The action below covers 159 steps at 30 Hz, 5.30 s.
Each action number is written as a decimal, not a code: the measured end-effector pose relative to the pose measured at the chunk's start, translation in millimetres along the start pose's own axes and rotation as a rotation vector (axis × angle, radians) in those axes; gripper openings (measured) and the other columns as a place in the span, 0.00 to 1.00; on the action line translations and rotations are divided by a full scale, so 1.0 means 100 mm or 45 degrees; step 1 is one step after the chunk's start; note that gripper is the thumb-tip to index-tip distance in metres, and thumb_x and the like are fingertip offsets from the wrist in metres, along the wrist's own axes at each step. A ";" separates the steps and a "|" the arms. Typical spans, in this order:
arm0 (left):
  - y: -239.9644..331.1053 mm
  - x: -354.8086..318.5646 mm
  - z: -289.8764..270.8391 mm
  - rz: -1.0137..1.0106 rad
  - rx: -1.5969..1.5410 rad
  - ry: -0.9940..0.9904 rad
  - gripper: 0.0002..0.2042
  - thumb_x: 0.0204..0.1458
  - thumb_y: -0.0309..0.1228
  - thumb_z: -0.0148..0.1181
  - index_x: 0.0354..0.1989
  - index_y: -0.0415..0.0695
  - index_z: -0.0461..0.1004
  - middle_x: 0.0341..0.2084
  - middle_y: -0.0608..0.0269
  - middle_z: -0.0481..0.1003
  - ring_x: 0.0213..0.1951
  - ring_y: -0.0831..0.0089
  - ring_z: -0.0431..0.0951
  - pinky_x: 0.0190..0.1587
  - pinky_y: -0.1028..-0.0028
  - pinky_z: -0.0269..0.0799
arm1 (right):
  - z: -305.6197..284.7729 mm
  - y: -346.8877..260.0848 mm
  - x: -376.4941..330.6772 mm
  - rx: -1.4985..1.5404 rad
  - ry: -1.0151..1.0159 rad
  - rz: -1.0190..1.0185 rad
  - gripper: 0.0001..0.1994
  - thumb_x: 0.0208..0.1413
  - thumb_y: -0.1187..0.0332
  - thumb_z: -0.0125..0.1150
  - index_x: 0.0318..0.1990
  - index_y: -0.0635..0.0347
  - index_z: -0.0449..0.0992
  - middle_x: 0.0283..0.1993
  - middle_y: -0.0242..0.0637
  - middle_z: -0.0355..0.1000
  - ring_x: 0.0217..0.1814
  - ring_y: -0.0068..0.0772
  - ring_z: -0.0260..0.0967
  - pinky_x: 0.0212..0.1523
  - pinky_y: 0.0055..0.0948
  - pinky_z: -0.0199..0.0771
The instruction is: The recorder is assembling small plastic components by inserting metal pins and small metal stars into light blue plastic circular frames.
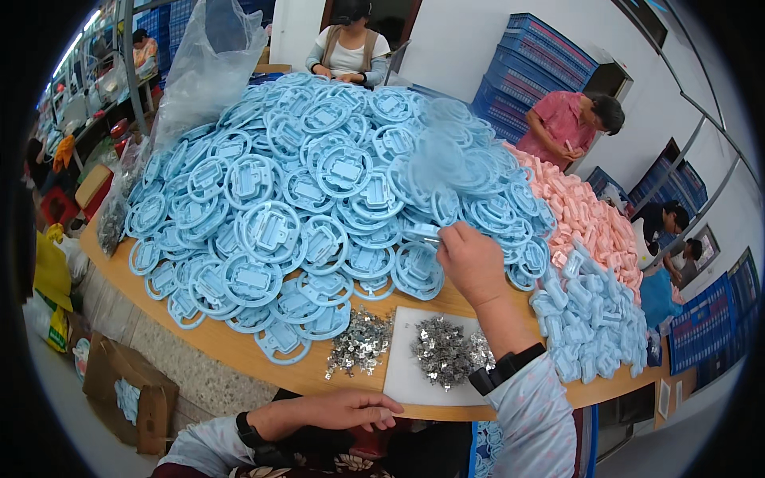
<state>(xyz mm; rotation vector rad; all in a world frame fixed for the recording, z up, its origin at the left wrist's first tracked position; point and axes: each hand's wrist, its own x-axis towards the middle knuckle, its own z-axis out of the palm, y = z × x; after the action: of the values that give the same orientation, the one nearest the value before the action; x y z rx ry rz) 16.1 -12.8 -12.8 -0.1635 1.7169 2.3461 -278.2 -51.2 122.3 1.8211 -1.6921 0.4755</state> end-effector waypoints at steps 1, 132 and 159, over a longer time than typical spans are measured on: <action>0.03 0.00 -0.02 -0.030 -0.043 -0.008 0.22 0.70 0.40 0.45 0.67 0.40 0.63 0.51 0.62 0.74 0.51 0.75 0.75 0.53 0.73 0.75 | -0.06 -0.02 0.05 0.038 -0.024 0.043 0.07 0.47 0.70 0.65 0.34 0.54 0.74 0.31 0.36 0.71 0.30 0.42 0.74 0.27 0.39 0.75; 0.23 0.32 0.23 0.128 -0.020 0.646 0.11 0.66 0.29 0.49 0.51 0.40 0.75 0.35 0.68 0.79 0.37 0.83 0.79 0.40 0.81 0.74 | -0.76 -0.61 -2.50 0.855 -0.222 1.326 0.06 0.55 0.73 0.65 0.40 0.63 0.78 0.31 0.35 0.76 0.31 0.24 0.71 0.37 0.24 0.71; 0.20 0.29 0.17 0.282 0.157 0.644 0.09 0.64 0.33 0.57 0.43 0.41 0.76 0.33 0.73 0.77 0.36 0.88 0.72 0.39 0.80 0.71 | -0.80 -1.29 -1.79 1.439 -0.445 1.265 0.07 0.60 0.71 0.63 0.40 0.68 0.78 0.30 0.26 0.73 0.33 0.13 0.66 0.32 0.18 0.67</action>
<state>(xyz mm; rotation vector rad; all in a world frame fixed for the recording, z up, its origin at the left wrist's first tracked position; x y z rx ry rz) -15.9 1.4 4.7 -0.6211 2.2010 2.4923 -162.2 138.3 46.4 1.5445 -2.8752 1.9172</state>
